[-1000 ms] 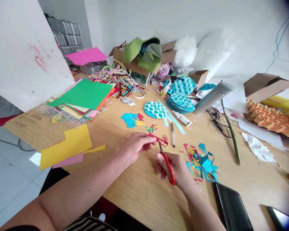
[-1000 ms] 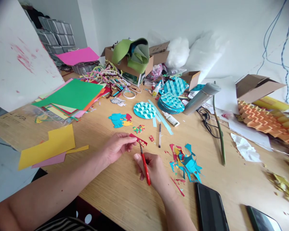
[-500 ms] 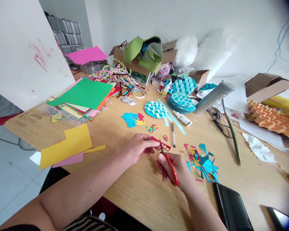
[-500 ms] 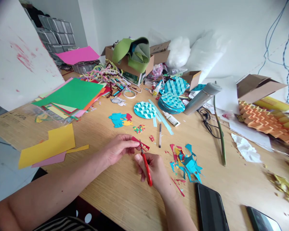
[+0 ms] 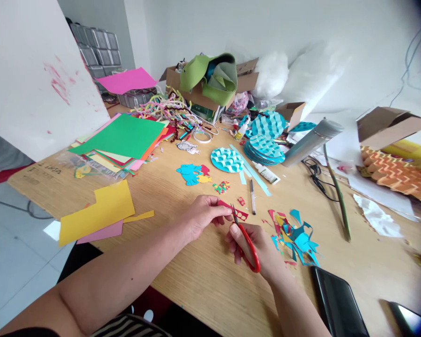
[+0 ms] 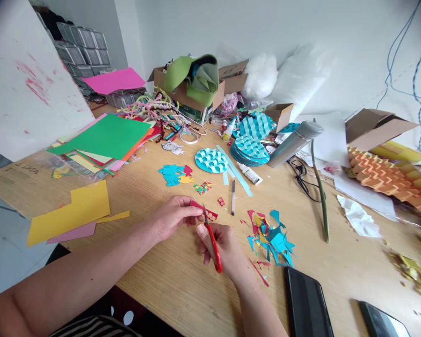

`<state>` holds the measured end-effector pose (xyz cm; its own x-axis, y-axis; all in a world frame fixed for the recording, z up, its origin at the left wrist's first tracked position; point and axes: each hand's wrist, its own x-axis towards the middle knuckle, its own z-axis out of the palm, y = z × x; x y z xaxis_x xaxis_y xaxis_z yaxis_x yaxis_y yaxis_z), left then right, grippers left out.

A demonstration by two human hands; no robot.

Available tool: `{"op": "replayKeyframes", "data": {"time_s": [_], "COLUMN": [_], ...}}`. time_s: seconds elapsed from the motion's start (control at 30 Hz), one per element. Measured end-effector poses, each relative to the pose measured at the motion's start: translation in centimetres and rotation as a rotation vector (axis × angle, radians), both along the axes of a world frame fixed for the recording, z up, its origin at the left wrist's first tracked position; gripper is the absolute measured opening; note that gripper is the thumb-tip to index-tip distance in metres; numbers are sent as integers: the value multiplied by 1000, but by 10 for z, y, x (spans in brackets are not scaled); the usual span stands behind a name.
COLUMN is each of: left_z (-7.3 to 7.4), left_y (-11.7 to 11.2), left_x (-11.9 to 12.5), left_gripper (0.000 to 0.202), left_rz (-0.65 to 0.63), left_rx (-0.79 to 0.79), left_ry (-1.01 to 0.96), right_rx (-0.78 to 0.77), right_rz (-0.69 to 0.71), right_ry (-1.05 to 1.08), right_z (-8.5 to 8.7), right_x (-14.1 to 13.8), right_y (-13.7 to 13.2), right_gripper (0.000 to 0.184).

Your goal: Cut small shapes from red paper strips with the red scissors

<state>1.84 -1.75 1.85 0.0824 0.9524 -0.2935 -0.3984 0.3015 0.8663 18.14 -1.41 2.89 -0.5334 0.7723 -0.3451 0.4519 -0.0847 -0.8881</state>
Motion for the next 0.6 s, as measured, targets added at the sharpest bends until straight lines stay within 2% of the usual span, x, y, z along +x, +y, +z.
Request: {"op": "replayKeyframes", "data": {"time_s": [0.6], "left_z": [-4], "left_y": [-1], "left_x": [-1], "left_gripper": [14], "left_rz": [-35], "left_rx": [4], "left_ry": [-6], "right_rx": [-9], "right_rz": [-27], "right_ry": [-6], "right_z": [6], "right_x": [-4], "right_y": [-1], "right_gripper": [50]}}
